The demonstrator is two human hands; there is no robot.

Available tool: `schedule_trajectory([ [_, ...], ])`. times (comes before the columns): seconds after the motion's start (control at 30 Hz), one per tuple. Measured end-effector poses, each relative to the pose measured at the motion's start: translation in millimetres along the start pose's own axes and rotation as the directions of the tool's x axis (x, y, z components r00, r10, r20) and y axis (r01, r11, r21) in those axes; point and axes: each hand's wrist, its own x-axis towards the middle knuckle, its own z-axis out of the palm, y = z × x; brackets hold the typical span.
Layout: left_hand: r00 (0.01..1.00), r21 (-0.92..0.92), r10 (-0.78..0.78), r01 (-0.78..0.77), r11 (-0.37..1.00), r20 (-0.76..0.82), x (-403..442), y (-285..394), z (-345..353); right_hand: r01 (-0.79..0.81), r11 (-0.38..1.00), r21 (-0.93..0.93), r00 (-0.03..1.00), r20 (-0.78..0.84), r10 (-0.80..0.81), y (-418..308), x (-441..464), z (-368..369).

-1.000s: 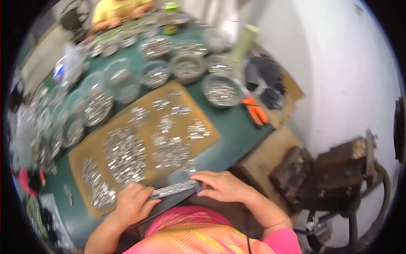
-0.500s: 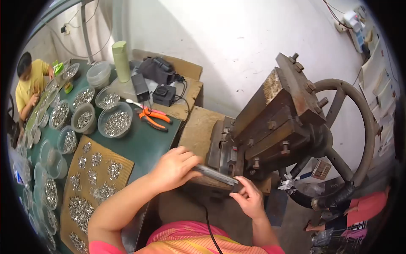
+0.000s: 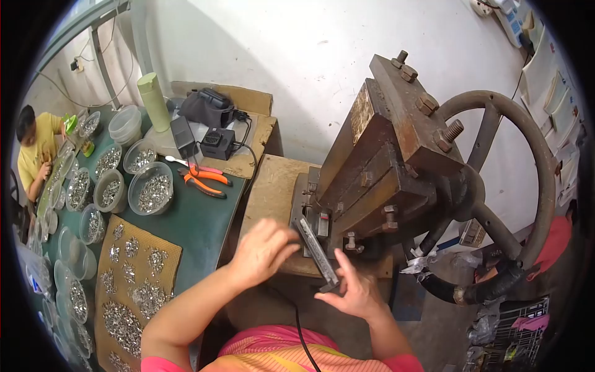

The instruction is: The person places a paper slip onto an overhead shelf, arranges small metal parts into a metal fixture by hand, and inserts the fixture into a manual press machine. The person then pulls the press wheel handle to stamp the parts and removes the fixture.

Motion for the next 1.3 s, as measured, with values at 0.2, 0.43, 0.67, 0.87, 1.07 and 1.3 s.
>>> schedule_trajectory([
  [0.2,0.936,-0.346,-0.112,0.232,0.909,0.333,-40.3,44.0,6.4,0.07,0.997,-0.026,0.993,-0.09,-0.072,-12.4,14.0,42.4],
  [0.43,0.958,-0.35,-0.148,0.229,0.908,0.244,-48.8,37.6,16.7,-0.104,0.962,0.253,0.994,0.035,0.099,-6.1,-3.9,48.5],
  [0.67,0.98,-0.206,0.065,-0.025,0.978,0.188,-46.3,35.2,12.7,-0.515,0.417,0.749,0.712,0.102,0.695,53.0,-98.7,9.3],
  [0.87,0.998,-0.312,-0.02,0.039,0.949,0.066,-48.1,34.6,21.5,-0.051,0.841,0.539,0.509,-0.711,0.486,83.3,-119.6,-29.2],
  [1.07,0.966,-0.284,-0.089,0.159,0.946,0.244,-46.1,32.6,13.9,0.177,0.87,0.461,0.462,-0.819,0.34,69.6,-87.2,-68.5],
  [1.3,0.994,-0.256,0.014,0.014,0.967,0.108,-48.2,33.4,22.6,0.027,0.852,0.523,0.442,-0.771,0.459,37.2,-81.1,-117.4],
])
